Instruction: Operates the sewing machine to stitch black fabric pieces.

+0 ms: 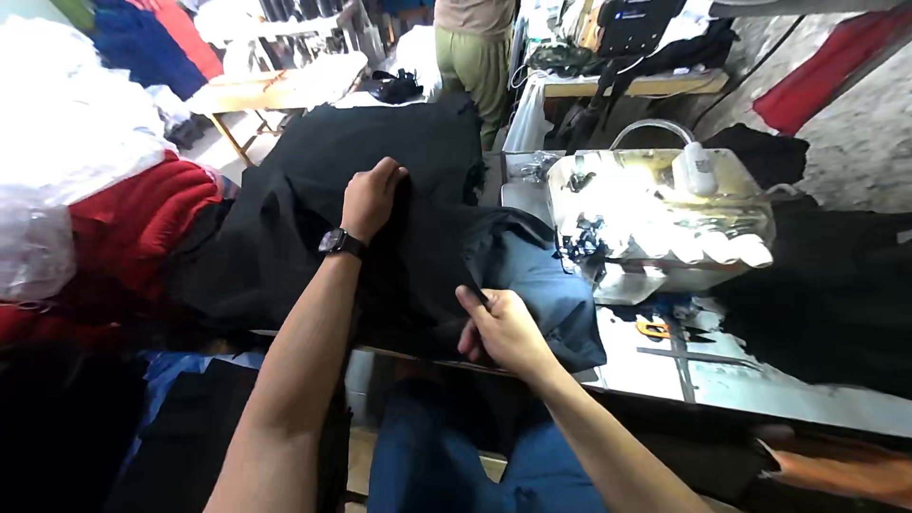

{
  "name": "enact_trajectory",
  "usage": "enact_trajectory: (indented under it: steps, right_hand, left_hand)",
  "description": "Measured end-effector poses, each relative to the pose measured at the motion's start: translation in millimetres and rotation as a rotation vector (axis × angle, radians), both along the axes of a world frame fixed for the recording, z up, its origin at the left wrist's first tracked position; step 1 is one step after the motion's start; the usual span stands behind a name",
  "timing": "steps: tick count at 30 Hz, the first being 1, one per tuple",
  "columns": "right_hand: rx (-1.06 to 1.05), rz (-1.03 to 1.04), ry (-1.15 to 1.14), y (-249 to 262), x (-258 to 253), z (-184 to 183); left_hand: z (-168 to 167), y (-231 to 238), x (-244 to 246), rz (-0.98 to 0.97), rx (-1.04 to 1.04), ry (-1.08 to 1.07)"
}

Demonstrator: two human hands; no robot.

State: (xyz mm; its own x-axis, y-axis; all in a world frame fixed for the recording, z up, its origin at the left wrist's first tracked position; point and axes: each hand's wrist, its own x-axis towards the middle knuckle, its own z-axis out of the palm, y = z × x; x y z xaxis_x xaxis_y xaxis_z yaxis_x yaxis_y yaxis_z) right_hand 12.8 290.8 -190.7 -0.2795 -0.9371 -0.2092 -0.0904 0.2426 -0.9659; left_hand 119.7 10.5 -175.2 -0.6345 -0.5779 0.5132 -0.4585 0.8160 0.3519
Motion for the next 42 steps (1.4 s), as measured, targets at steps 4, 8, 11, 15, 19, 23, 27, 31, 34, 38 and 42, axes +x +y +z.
enact_trajectory:
  steps: [4,8,11,15,19,23,27,31,34,38,42]
  right_hand:
    - [-0.185,-0.018,0.315,54.5,6.3,-24.7]
    - [-0.267,-0.051,0.274,115.4,10.5,-33.9]
    - [-0.381,-0.080,0.322,110.8,20.0,-45.7]
    - [-0.435,-0.129,0.376,127.6,11.9,-34.2]
    - [-0.475,-0.443,0.240,137.0,-33.1,-37.5]
    - [-0.624,-0.671,-0.331,137.3,-61.5,-42.1]
    - [-0.603,-0.640,-0.678,146.0,-61.2,-23.7]
    - [-0.593,-0.509,-0.599,156.3,-65.9,-24.0]
    - [-0.341,-0.192,-0.375,178.7,-87.1,-25.9]
    - [-0.126,0.118,0.375,173.9,-93.0,-8.4]
    - [-0.546,0.313,-0.084,115.3,-27.5,4.3]
  left_hand:
    - [-18.3,-15.2,-0.8,0.081,0.020,-0.034]
    - [-20.7,-7.1,-2.7,0.063,0.025,-0.078]
    - [-17.3,-7.1,-3.9,0.091,0.036,-0.132]
    - [-0.9,23.2,-1.1,-0.005,0.036,-0.088]
    - [59.9,128.9,14.5,-0.299,0.457,0.058]
    - [69.1,195.0,46.0,-0.704,0.936,0.270]
    - [49.3,208.5,61.4,-0.809,0.957,0.474]
    - [18.5,229.9,67.8,-0.537,0.722,0.456]
    - [23.1,238.7,68.3,-0.430,0.355,0.342]
    - [79.0,251.4,55.0,-0.619,0.022,0.022]
    - [70.1,250.9,13.9,-0.789,0.081,-0.130]
